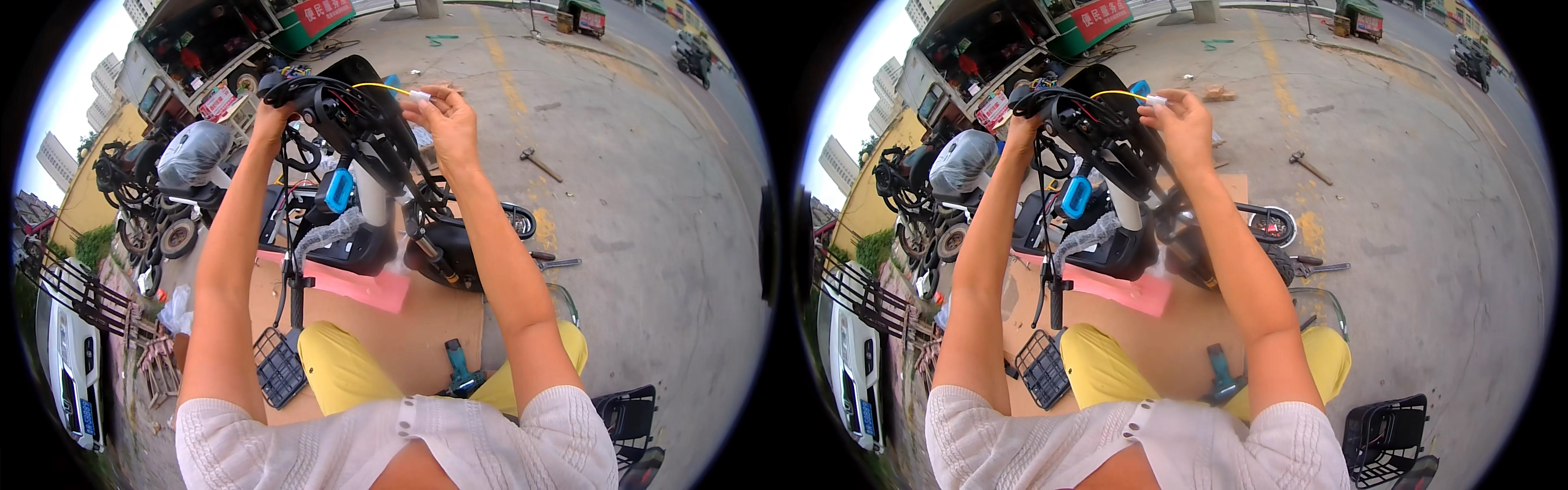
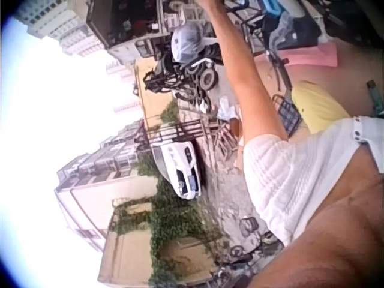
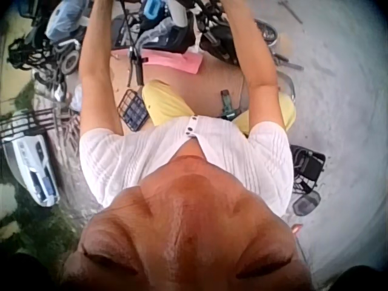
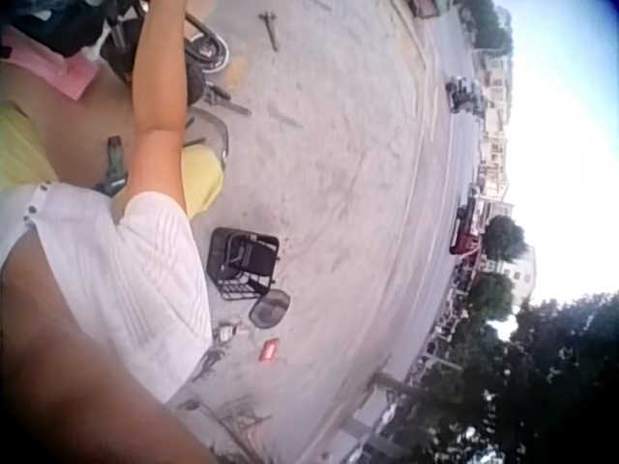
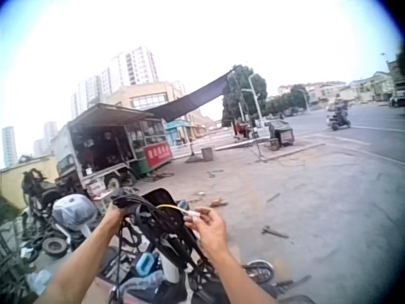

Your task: The person assembles an electric scooter by attaching a black plastic housing to the handlebar stem and connecting wires. They then install a digital display unit into a front basket, connect its wiring, and remove protective plastic film from the handlebars.

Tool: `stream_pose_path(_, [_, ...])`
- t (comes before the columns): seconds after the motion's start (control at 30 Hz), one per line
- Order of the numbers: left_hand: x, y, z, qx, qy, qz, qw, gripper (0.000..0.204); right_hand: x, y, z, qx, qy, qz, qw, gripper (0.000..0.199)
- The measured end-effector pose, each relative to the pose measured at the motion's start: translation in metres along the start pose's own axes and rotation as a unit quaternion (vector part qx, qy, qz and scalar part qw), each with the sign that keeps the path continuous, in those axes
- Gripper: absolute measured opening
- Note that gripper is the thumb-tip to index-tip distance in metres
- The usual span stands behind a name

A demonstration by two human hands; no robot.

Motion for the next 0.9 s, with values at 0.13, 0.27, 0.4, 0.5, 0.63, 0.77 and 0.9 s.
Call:
stream_pose_path(0.13, [-0.001,-0.002,0.005,-0.004,-0.008,-0.014,1.000,0.020,-0.004,0.003,-0.003,0.020,-0.008,-0.014,1.000,0.021])
stream_pose_path(0.27, [-0.012,-0.005,0.010,-0.017,-0.054,-0.015,0.998,0.020,-0.003,0.009,-0.009,0.055,-0.003,-0.018,0.998,0.022])
stream_pose_path(0.4, [-0.005,0.004,0.002,-0.017,-0.064,-0.016,0.998,0.018,-0.008,0.015,-0.007,0.026,0.022,-0.043,0.999,0.021])
stream_pose_path(0.5, [0.001,0.006,-0.001,-0.004,-0.050,0.000,0.999,0.018,-0.005,0.015,-0.010,0.011,0.046,-0.034,0.998,0.020])
stream_pose_path(0.63, [-0.002,0.008,0.001,-0.005,-0.062,-0.002,0.998,0.018,0.022,0.014,-0.008,0.019,0.066,0.026,0.997,0.020])
stream_pose_path(0.77, [-0.001,0.014,0.000,-0.009,-0.093,-0.022,0.995,0.015,0.033,0.009,0.010,-0.028,-0.007,0.003,1.000,0.018])
stream_pose_path(0.9, [-0.005,0.022,-0.004,-0.025,-0.175,-0.044,0.983,0.025,0.017,0.003,0.004,-0.014,-0.025,-0.030,0.999,0.019])
Point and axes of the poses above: each hand's wrist, its own y-axis away from the middle knuckle, its own x-axis out of the palm, z = x × y, the point moved 7 cm from there along -y, towards the middle knuckle, and after that the axes turned 4 degrees about y, right-handed, at the moved point
